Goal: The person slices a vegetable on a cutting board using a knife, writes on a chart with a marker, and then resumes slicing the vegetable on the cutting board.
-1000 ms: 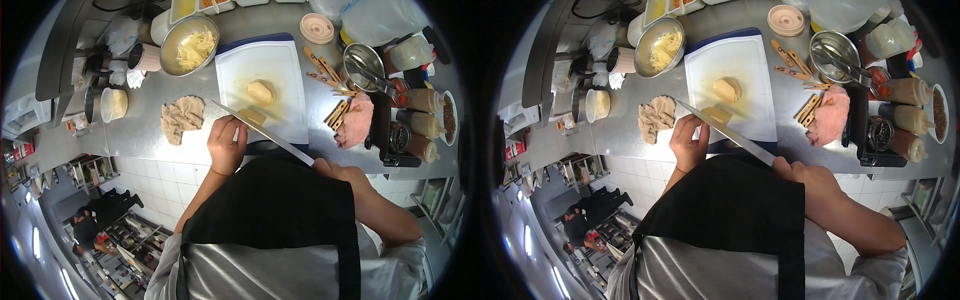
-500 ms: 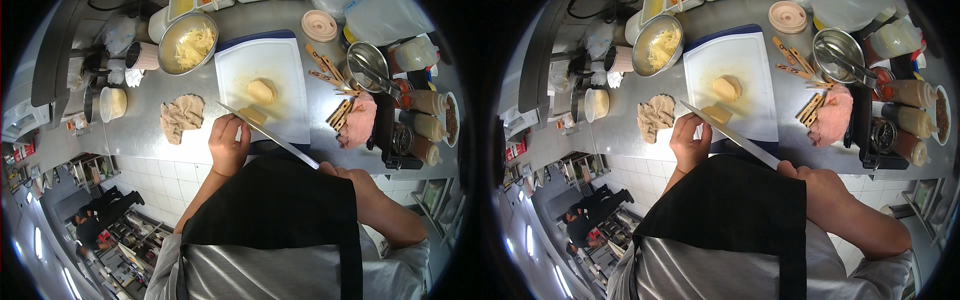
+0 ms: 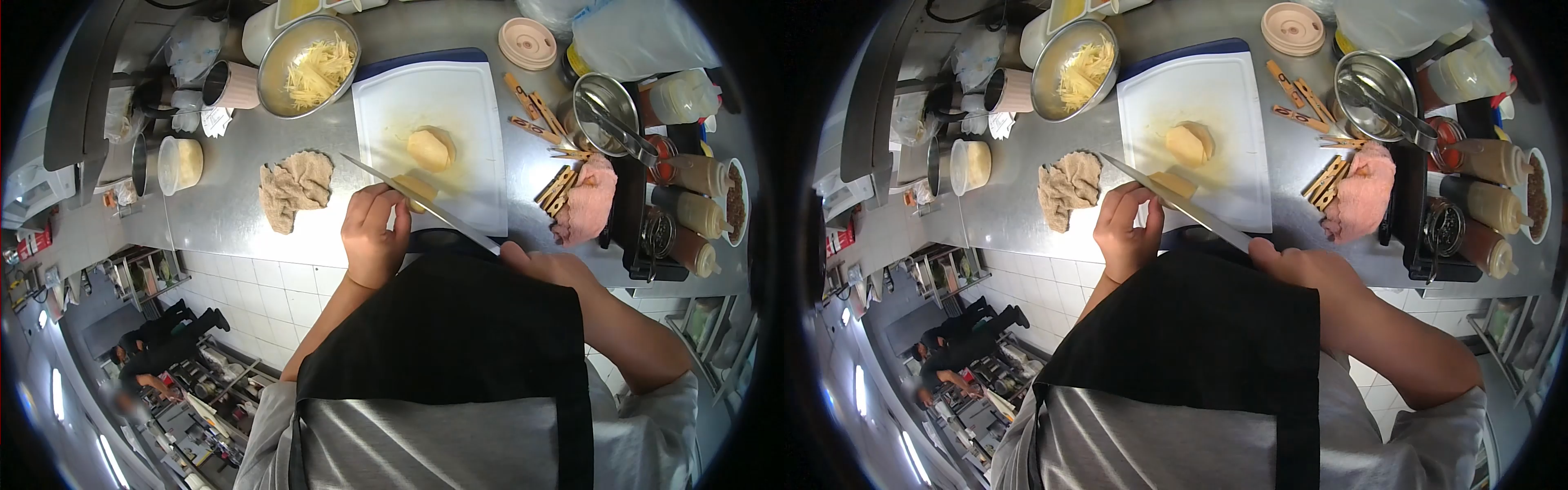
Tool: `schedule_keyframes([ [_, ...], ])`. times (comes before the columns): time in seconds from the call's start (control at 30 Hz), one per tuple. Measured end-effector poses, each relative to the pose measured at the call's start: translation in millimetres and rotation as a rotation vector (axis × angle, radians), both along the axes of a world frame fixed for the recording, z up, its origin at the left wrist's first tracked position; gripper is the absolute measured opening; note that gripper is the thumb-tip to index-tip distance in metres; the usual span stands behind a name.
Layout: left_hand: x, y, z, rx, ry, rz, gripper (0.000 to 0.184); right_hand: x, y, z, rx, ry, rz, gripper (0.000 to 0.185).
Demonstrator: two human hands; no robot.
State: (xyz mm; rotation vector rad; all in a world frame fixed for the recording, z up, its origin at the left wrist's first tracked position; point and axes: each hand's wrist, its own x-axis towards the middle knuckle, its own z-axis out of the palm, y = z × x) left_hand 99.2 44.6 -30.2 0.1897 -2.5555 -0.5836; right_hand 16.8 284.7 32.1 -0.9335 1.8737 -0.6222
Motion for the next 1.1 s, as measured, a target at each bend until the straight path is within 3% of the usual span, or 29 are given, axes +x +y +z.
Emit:
schedule_keyframes([
  [0.17, -1, -1, 0, 0.006, 0.005, -0.016, 0.016, 2, -10, -22, -0.106, 0.091, -0.025, 0.025],
  [0.27, -1, -1, 0, 0.004, 0.006, -0.018, 0.017, -5, -27, -28, 0.101, 0.086, 0.080, 0.023],
  [0.43, -2, -1, 0, 0.004, 0.018, -0.028, 0.017, -6, -40, -43, -0.029, 0.123, 0.012, 0.021],
  [0.6, -2, -1, 2, 0.014, -0.007, -0.025, 0.015, -6, -56, -59, -0.137, 0.347, 0.012, 0.018],
  [0.73, -17, -20, 20, 0.067, -0.206, -0.123, 0.012, -10, -56, -56, -0.105, 0.371, 0.008, 0.015],
  [0.93, -66, -20, 24, 0.040, -0.496, -0.074, 0.035, -6, -56, -57, -0.112, 0.387, -0.015, 0.015],
  [1.1, -75, -32, 33, 0.301, -0.599, -0.050, 0.036, -1, -55, -62, -0.146, 0.420, -0.036, 0.017],
])
